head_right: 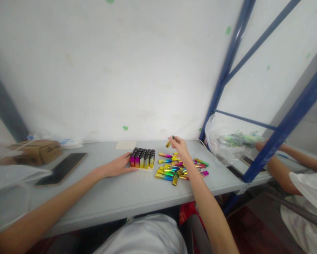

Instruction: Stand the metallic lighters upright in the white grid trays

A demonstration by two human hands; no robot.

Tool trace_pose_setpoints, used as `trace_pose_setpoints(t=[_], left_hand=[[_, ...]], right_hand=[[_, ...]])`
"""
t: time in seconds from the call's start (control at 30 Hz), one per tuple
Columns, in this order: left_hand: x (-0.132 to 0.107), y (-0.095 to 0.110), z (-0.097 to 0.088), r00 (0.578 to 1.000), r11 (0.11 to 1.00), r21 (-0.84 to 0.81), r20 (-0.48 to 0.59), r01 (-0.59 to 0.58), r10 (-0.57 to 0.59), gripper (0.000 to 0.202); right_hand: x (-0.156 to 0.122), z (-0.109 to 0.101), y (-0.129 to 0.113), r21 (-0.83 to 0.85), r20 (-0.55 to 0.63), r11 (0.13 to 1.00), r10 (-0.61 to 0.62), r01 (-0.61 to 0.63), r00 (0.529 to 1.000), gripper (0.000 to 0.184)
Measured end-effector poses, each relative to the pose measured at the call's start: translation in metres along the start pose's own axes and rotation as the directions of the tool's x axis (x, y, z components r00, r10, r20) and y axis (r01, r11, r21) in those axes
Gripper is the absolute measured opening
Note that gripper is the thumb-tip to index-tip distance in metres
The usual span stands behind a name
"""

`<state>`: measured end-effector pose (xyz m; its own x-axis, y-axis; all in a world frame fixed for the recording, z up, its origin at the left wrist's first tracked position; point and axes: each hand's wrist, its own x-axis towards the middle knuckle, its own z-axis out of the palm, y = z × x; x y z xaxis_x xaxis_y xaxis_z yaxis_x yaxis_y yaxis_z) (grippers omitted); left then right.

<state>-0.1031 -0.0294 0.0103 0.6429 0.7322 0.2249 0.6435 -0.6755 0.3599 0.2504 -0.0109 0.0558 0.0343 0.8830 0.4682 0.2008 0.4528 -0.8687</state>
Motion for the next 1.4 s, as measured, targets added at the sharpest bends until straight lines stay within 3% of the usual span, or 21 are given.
trace_pose_setpoints(t=[0.1, 0.2, 0.27, 0.37, 0.5, 0.63, 0.83, 1.03, 1.23, 1.4], left_hand=[[0.000, 0.002, -0.001, 1.000, 1.000, 0.001, 0.006, -0.002, 0.002, 0.071], [0.000, 0.002, -0.002, 1.000, 1.000, 0.003, 0.019, -0.008, 0.008, 0.069], [0.001, 0.001, -0.001, 1.000, 1.000, 0.012, 0.029, -0.006, 0.005, 0.071], [0.001, -0.001, 0.000, 0.999, 1.000, 0.021, 0.039, 0.003, -0.004, 0.074], [0.002, -0.002, 0.000, 0.999, 1.000, 0.005, 0.039, 0.016, -0.017, 0.077], [0.002, -0.002, 0.000, 0.999, 1.000, -0.004, 0.034, 0.018, -0.018, 0.078], [0.002, -0.002, -0.001, 0.999, 1.000, 0.018, 0.041, 0.015, -0.016, 0.077], [0.002, 0.000, -0.001, 0.999, 1.000, 0.025, 0.039, 0.001, -0.002, 0.075], [0.003, -0.001, -0.001, 0.999, 0.999, 0.033, 0.033, -0.004, 0.003, 0.074], [0.003, -0.002, -0.001, 0.999, 1.000, 0.027, 0.039, -0.004, 0.003, 0.074]], right_hand=[[-0.012, 0.022, -0.011, 0.187, 0.013, 0.978, 0.095, -0.096, 0.995, 0.053], [-0.029, 0.043, -0.020, 0.325, 0.199, 0.924, 0.140, -0.200, 0.970, 0.055], [-0.038, 0.054, -0.023, 0.342, 0.320, 0.902, 0.151, -0.262, 0.936, 0.052], [-0.045, 0.065, -0.023, 0.304, 0.389, 0.882, 0.229, -0.359, 0.892, 0.054], [-0.045, 0.074, -0.020, 0.258, 0.300, 0.867, 0.347, -0.426, 0.889, 0.064], [-0.045, 0.079, -0.020, 0.241, 0.123, 0.876, 0.400, -0.418, 0.908, 0.051], [-0.047, 0.081, -0.023, 0.240, 0.046, 0.872, 0.429, -0.427, 0.902, 0.044], [-0.048, 0.079, -0.025, 0.285, 0.086, 0.850, 0.436, -0.442, 0.896, 0.052], [-0.048, 0.079, -0.020, 0.261, 0.046, 0.881, 0.398, -0.395, 0.916, 0.049], [-0.045, 0.075, -0.012, 0.257, 0.187, 0.858, 0.408, -0.445, 0.894, 0.063]])
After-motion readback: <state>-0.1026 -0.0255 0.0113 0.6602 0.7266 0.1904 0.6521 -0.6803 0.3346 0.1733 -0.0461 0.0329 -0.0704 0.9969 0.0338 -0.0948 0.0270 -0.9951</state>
